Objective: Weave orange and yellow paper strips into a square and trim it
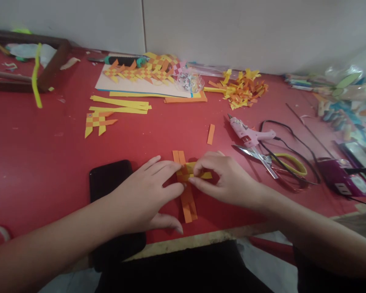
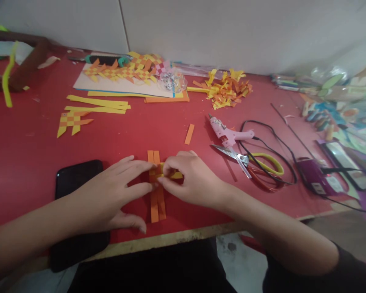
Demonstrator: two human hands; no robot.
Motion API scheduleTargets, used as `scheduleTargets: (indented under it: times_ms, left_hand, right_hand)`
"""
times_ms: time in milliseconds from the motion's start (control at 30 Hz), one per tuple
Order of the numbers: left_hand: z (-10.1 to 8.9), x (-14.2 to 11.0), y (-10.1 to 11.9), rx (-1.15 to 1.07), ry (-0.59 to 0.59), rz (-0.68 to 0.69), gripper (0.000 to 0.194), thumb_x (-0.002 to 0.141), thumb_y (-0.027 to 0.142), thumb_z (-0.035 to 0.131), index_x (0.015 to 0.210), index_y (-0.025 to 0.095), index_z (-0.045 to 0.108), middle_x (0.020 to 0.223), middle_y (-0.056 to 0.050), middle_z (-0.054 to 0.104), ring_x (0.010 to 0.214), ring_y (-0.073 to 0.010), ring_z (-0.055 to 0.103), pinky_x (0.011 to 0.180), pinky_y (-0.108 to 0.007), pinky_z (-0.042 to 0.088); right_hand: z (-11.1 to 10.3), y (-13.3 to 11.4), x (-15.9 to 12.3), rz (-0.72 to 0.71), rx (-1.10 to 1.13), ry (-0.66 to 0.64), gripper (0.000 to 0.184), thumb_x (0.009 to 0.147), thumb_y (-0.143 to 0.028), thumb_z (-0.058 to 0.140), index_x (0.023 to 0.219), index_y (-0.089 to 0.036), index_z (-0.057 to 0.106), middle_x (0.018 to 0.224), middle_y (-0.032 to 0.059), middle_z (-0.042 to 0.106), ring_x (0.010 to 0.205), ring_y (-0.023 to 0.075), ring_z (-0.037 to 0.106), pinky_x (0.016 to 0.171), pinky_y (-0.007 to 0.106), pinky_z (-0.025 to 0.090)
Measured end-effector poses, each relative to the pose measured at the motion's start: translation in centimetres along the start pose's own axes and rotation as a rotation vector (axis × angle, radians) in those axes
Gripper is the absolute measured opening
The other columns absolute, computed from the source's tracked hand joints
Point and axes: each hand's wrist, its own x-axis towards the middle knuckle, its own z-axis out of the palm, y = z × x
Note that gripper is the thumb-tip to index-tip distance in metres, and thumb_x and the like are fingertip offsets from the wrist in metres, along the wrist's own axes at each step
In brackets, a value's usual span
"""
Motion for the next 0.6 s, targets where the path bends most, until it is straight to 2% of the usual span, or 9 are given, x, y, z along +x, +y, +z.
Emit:
scheduleTargets:
  times_ms: [100,233,600]
  left_hand:
    - [0.0,0.0,0.0,0.008,0.006,0.009,0.066,0.074,0.068,0.069,0.110,0.013,0.068,0.131,-0.027,0.057,0.124,-0.0438,0.053,0.105,-0.068,0.037]
    - [0.1,0.0,-0.1,0.004,0.013,0.012,0.068,0.074,0.070,0.068,0.112,0.013,0.069,0.130,-0.027,0.057,0.122,-0.0438,0.054,0.104,-0.069,0.037]
    - [0.1,-0.2,0.0,0.029,0.011,0.022,0.069,0.074,0.070,0.067,0.112,0.013,0.069,0.131,-0.029,0.057,0.123,-0.0451,0.054,0.102,-0.070,0.039]
  right_hand:
    - [0.7,0.3,-0.2,0.059,-0.008,0.070,0.008,0.083,-0.017,0.061,0.077,-0.020,0.057,0.072,-0.0011,0.065,0.068,0.0141,0.057,0.071,0.029,0.039]
    - [1.3,0.7,-0.3,0.090,-0.005,0.108,0.007,0.085,-0.019,0.062,0.080,-0.021,0.058,0.073,-0.0015,0.066,0.070,0.0150,0.058,0.073,0.031,0.040]
    - [1.8,0.9,-0.4,0.073,-0.001,0.160,0.007,0.083,-0.017,0.064,0.081,-0.021,0.058,0.073,-0.0018,0.064,0.070,0.0149,0.059,0.073,0.032,0.040]
